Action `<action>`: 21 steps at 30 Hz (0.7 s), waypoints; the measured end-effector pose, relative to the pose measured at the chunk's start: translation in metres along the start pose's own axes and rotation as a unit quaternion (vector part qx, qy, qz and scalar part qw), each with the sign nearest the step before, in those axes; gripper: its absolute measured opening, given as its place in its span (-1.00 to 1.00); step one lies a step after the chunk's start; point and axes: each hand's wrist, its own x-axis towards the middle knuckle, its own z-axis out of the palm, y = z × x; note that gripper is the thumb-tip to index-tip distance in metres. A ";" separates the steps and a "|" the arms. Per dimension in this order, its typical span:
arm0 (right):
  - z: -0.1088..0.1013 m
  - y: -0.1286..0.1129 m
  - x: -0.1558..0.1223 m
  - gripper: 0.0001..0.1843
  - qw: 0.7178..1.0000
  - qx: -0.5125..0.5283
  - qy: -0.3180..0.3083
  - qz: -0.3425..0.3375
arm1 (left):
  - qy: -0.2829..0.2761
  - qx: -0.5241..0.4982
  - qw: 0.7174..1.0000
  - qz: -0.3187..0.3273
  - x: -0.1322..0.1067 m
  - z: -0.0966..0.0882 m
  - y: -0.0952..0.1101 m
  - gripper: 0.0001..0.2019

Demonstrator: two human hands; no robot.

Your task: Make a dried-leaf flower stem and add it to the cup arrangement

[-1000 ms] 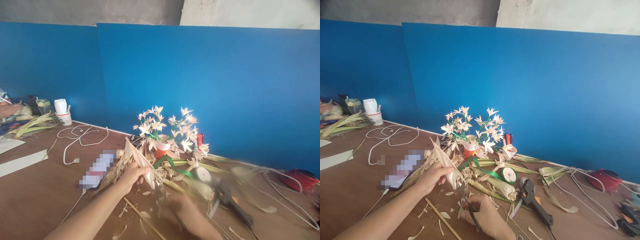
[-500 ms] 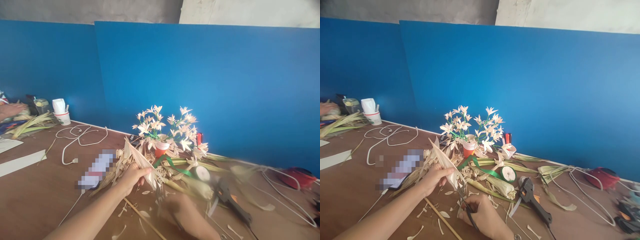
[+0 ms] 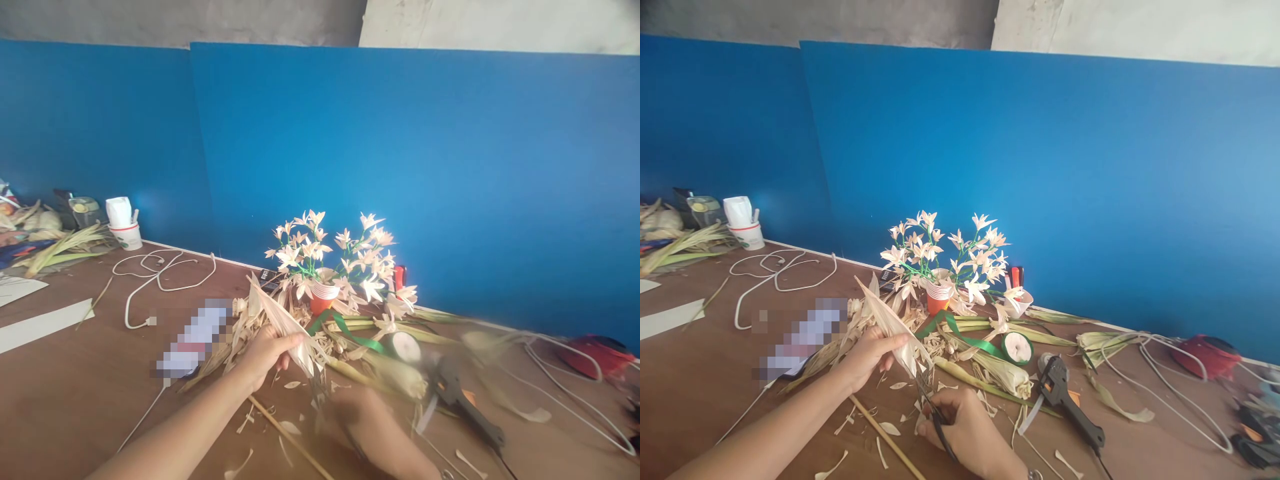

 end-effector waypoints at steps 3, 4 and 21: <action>0.000 -0.001 0.000 -0.84 1.000 -0.010 0.005 0.002 | 0.001 0.006 1.000 0.002 0.000 0.000 0.000 -0.74; 0.000 -0.001 0.000 -0.86 1.000 -0.016 0.005 0.002 | 0.002 0.009 1.000 0.002 0.000 0.000 0.000 -0.74; -0.002 0.002 0.000 -0.81 0.999 -0.032 0.020 -0.032 | 0.020 0.015 1.000 0.010 -0.001 0.001 0.002 -0.74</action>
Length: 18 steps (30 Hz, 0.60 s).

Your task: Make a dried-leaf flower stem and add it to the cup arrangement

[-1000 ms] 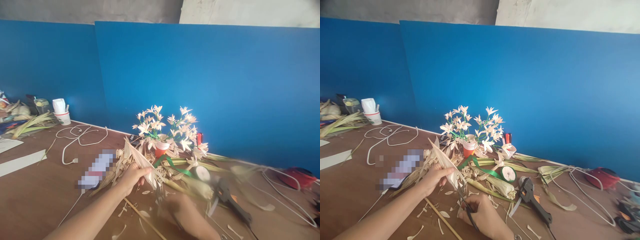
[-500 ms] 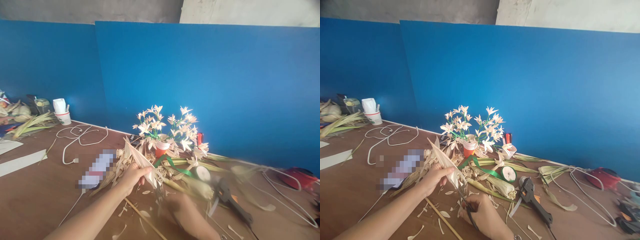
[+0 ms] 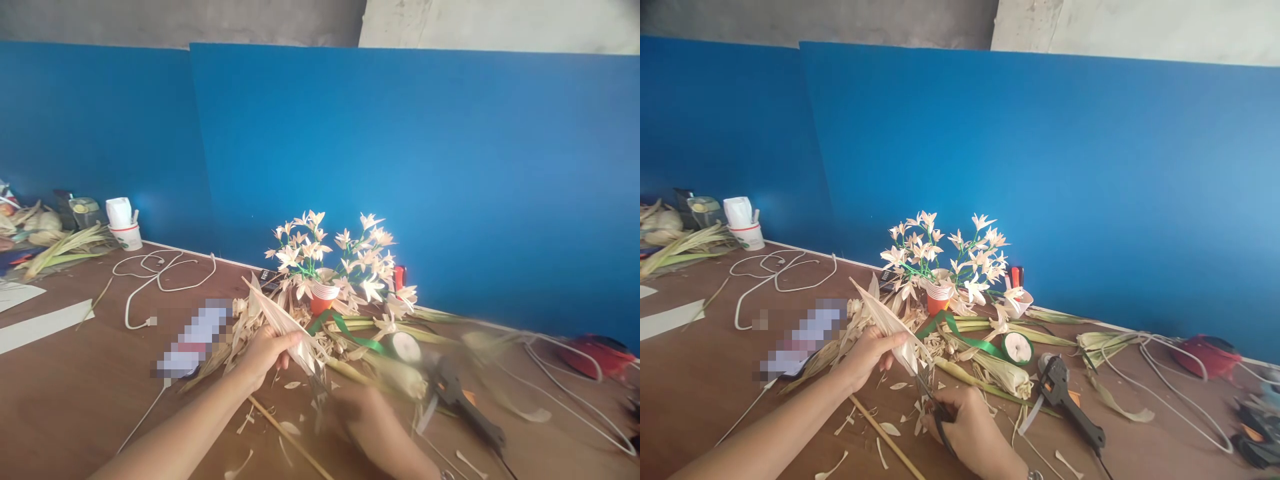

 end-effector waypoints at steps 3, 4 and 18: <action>-0.001 0.002 0.001 -0.82 1.000 0.011 -0.004 -0.014 | -0.001 -0.012 1.000 0.000 0.000 0.001 0.001 -0.74; -0.001 0.003 0.001 -0.83 1.000 0.011 -0.003 -0.018 | -0.001 -0.015 1.000 0.000 0.000 0.001 0.001 -0.74; 0.002 0.016 0.006 -0.85 1.000 0.009 0.020 -0.019 | 0.016 -0.085 0.996 -0.001 -0.001 0.005 -0.005 -0.71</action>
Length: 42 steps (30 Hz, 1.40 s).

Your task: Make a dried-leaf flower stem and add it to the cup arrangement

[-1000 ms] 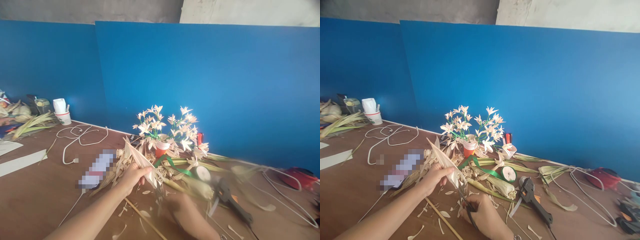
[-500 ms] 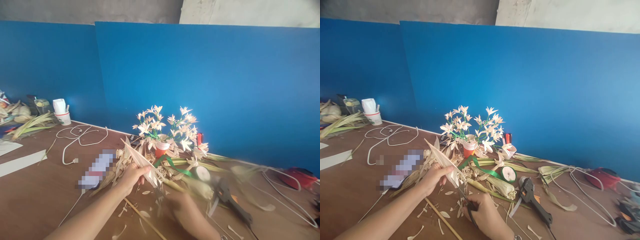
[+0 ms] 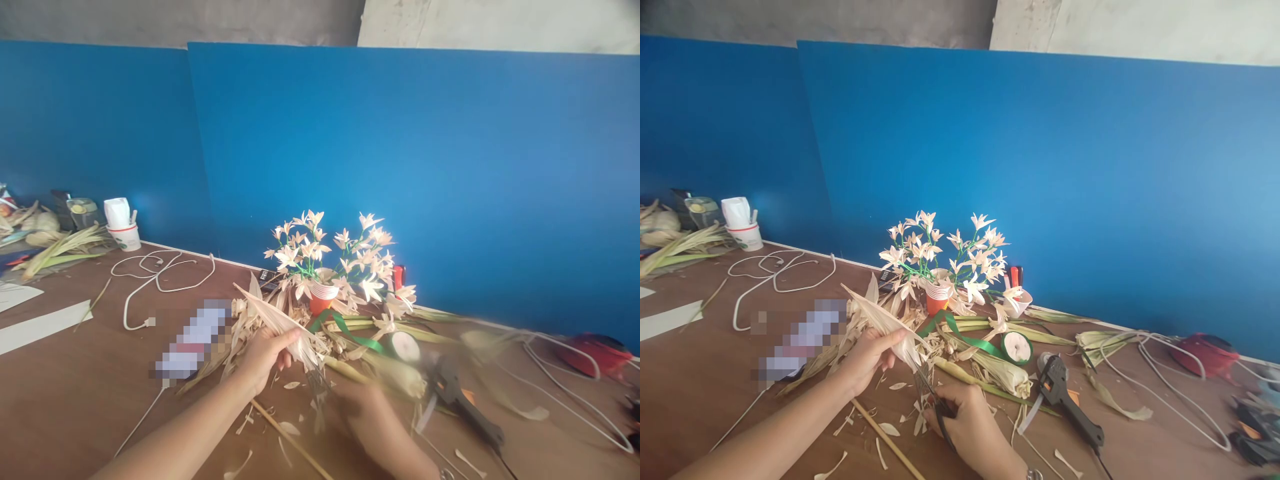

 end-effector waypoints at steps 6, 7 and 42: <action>0.001 -0.002 0.000 -0.85 1.000 0.000 0.000 0.012 | 0.018 -0.020 1.000 -0.007 -0.003 0.005 -0.007 -0.67; 0.002 -0.003 0.000 -0.85 1.000 0.002 0.001 0.014 | 0.020 -0.021 1.000 -0.009 -0.003 0.006 -0.008 -0.67; 0.002 -0.005 0.001 -0.78 0.999 0.032 -0.009 0.037 | 0.071 -0.040 0.997 -0.013 -0.008 0.012 -0.007 -0.67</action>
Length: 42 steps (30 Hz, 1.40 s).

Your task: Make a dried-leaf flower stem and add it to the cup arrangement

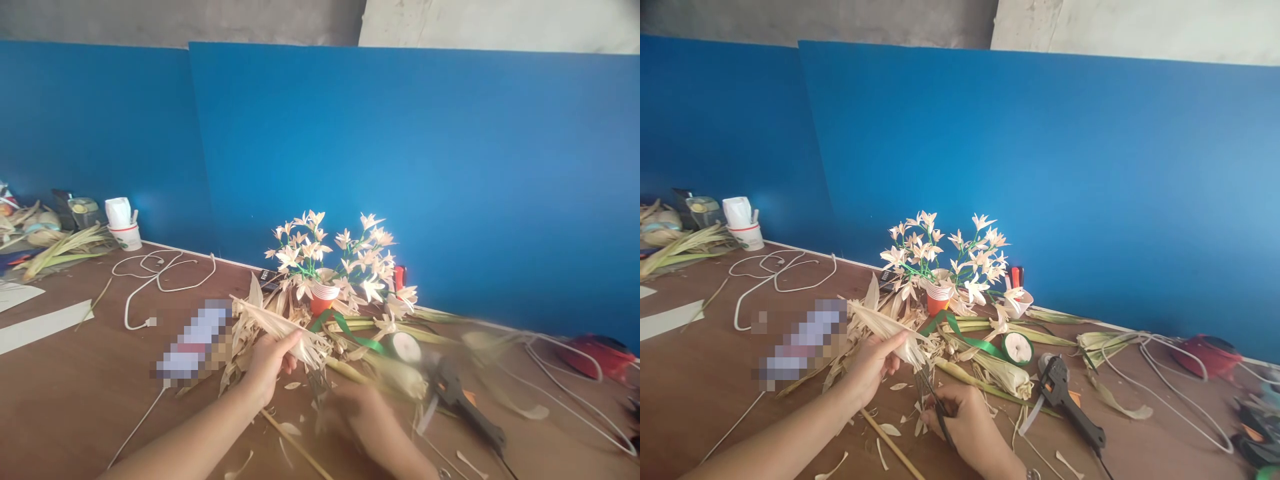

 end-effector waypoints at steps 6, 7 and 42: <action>-0.003 -0.014 -0.005 -0.55 0.994 0.076 -0.077 0.028 | 0.019 0.052 0.998 0.038 0.014 -0.012 0.011 -0.65; -0.003 -0.014 -0.005 -0.55 0.994 0.080 -0.076 0.025 | 0.023 0.062 0.997 0.041 0.014 -0.013 0.013 -0.66; -0.003 -0.015 -0.002 -0.26 0.995 0.056 -0.083 0.003 | -0.108 0.196 0.975 0.011 0.012 -0.014 0.011 -0.76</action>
